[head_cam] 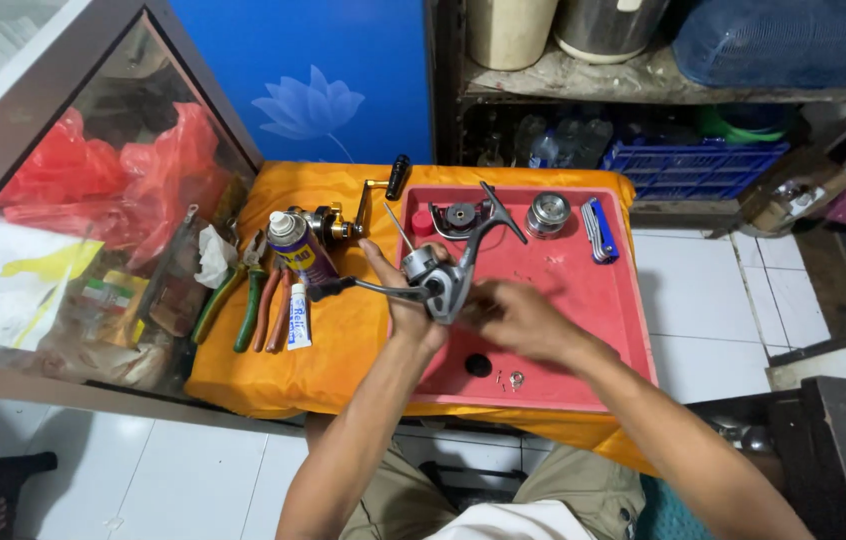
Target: Disassembling and reassembling a fishing reel for maintenance or repair using a screwdriver
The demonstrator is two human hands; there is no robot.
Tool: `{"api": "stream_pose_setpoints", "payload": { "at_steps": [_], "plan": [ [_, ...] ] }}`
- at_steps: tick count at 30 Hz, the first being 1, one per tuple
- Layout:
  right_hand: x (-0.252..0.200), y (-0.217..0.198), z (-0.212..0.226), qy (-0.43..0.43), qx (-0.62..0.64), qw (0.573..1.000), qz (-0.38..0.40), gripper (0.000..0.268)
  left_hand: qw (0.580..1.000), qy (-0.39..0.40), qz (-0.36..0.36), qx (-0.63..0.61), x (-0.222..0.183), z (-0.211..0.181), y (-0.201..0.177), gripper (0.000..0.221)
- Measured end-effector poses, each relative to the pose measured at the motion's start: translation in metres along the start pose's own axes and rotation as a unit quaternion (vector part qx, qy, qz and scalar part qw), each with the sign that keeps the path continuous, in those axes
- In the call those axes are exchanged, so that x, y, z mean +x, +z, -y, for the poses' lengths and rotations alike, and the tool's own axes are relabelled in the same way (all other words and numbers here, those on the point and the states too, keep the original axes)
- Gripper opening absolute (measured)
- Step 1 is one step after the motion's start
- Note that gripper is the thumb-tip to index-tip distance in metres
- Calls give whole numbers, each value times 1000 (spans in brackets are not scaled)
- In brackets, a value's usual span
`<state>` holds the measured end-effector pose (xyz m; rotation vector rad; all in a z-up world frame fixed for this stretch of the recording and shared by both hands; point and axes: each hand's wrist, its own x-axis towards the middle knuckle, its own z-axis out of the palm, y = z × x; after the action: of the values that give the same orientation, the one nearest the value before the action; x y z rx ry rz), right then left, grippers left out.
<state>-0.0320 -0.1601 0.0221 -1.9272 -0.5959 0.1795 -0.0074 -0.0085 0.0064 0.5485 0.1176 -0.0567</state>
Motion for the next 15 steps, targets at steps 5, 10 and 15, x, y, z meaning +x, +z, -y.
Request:
{"api": "stream_pose_setpoints", "payload": {
  "at_steps": [5, 10, 15],
  "plan": [
    [8, -6, -60, -34, 127, 978, -164, 26, 998, 35, -5, 51, 9, 20, -1, 99],
    [13, 16, -76, -102, 155, 957, -222, 21, 996, 55, -28, 71, 0, 27, 17, 99],
    [-7, 16, -16, -65, 135, 972, -179, 47, 1000, -11, 11, -22, -5, 24, 26, 96]
  ]
}}
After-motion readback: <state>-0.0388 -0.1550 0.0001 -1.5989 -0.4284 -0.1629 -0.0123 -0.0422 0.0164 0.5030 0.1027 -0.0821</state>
